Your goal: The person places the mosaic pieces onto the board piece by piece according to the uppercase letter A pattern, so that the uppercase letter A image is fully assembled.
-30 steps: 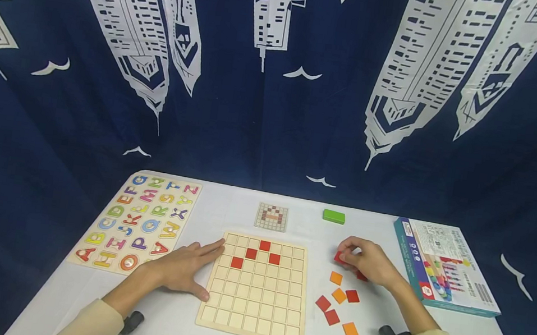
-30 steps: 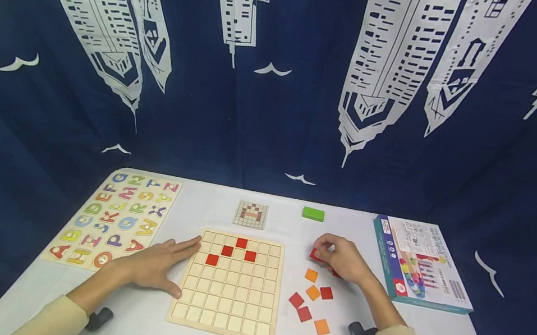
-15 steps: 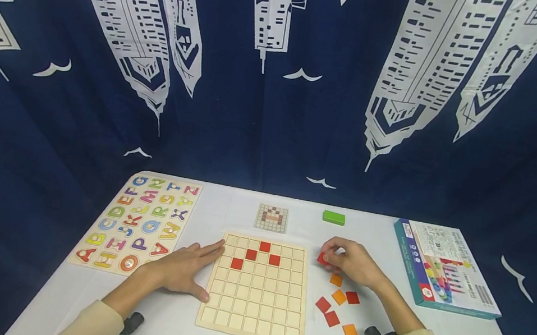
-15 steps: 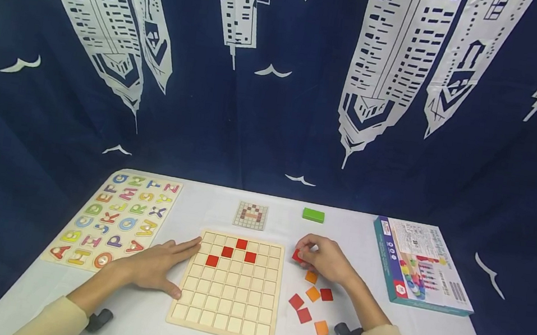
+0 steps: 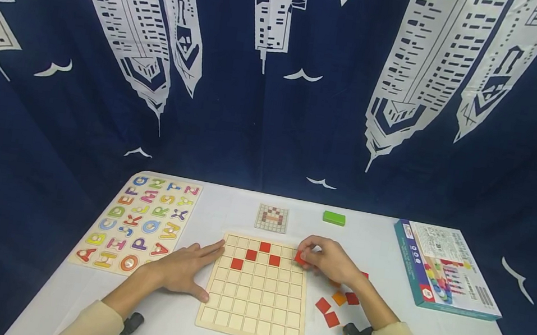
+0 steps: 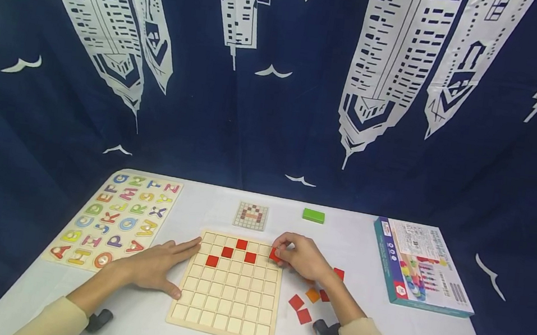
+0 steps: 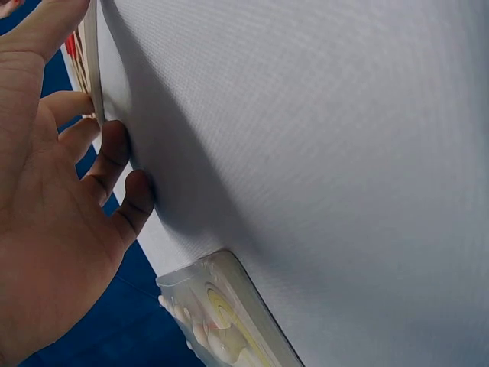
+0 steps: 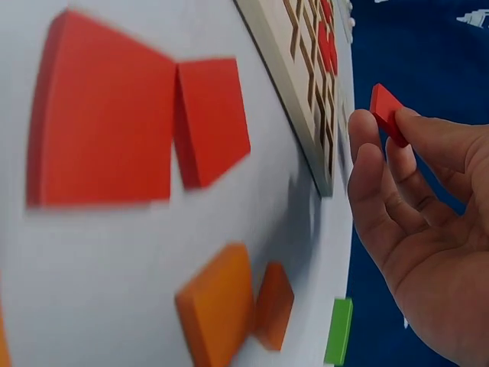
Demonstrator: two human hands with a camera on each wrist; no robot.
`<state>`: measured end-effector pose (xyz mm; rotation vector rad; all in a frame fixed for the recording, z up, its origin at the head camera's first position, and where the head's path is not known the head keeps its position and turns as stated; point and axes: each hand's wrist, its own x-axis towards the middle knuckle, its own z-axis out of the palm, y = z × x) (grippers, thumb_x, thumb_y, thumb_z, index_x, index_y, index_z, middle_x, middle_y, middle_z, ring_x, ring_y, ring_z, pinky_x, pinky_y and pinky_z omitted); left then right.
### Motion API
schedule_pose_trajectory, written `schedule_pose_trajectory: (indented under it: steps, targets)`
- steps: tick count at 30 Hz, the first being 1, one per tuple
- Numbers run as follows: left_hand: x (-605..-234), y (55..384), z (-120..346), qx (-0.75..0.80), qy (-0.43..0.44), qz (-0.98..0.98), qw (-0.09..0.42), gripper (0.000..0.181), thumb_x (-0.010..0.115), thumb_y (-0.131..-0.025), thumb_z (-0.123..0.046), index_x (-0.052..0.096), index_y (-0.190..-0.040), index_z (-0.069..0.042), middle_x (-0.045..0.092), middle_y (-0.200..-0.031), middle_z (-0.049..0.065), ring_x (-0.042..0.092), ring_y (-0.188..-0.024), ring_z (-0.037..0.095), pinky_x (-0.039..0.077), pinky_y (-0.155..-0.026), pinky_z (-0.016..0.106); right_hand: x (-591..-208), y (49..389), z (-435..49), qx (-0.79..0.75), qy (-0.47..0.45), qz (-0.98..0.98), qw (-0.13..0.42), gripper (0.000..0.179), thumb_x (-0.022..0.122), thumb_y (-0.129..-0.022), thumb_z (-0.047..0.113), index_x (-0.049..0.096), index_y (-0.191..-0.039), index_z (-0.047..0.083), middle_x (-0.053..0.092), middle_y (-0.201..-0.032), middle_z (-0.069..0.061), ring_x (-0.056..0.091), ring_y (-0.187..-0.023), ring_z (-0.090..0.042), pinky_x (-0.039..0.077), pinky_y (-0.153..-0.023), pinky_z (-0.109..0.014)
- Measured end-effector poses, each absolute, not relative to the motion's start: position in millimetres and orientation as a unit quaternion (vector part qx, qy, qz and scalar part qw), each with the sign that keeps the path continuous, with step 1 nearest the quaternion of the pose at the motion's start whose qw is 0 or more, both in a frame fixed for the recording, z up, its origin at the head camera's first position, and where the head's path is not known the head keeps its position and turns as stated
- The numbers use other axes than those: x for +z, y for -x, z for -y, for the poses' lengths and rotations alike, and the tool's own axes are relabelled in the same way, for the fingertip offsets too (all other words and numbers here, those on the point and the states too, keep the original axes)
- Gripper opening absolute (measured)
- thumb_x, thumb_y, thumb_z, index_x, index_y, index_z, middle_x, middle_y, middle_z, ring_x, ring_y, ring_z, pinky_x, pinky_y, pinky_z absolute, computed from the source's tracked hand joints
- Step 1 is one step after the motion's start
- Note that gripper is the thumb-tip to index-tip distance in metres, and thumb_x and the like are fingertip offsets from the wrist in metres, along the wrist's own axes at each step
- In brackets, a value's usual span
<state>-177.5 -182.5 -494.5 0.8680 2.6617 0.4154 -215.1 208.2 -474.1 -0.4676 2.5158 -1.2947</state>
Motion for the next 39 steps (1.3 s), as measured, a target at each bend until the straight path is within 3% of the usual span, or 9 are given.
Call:
schedule_pose_trajectory:
  steps: [19, 39]
  targets:
    - [-491.7, 177.2, 180.3, 0.140, -0.304, -0.930, 0.154, 0.116, 0.073, -0.071, -0.072, 0.025, -0.161, -0.016, 0.012, -0.170, -0.002, 0.032, -0.142, 0.054, 0.031, -0.115, 0.062, -481.4, 214.0, -169.0, -0.466, 0.219, -0.841, 0.167, 0.009, 0.066, -0.096, 0.009, 0.069, -0.105, 0.007, 0.065, -0.089, -0.007, 0.072, -0.075, -0.024, 0.060, -0.061, -0.039]
    - [-489.0, 176.6, 179.7, 0.136, -0.301, -0.930, 0.159, 0.115, 0.072, -0.072, -0.072, 0.025, -0.161, -0.017, 0.012, -0.170, -0.003, 0.033, -0.141, 0.054, 0.032, -0.114, 0.062, -486.0, 210.4, -122.9, -0.467, 0.269, -0.822, 0.181, 0.009, 0.065, -0.097, 0.009, 0.070, -0.104, 0.012, 0.067, -0.087, -0.003, 0.071, -0.071, -0.022, 0.058, -0.059, -0.032]
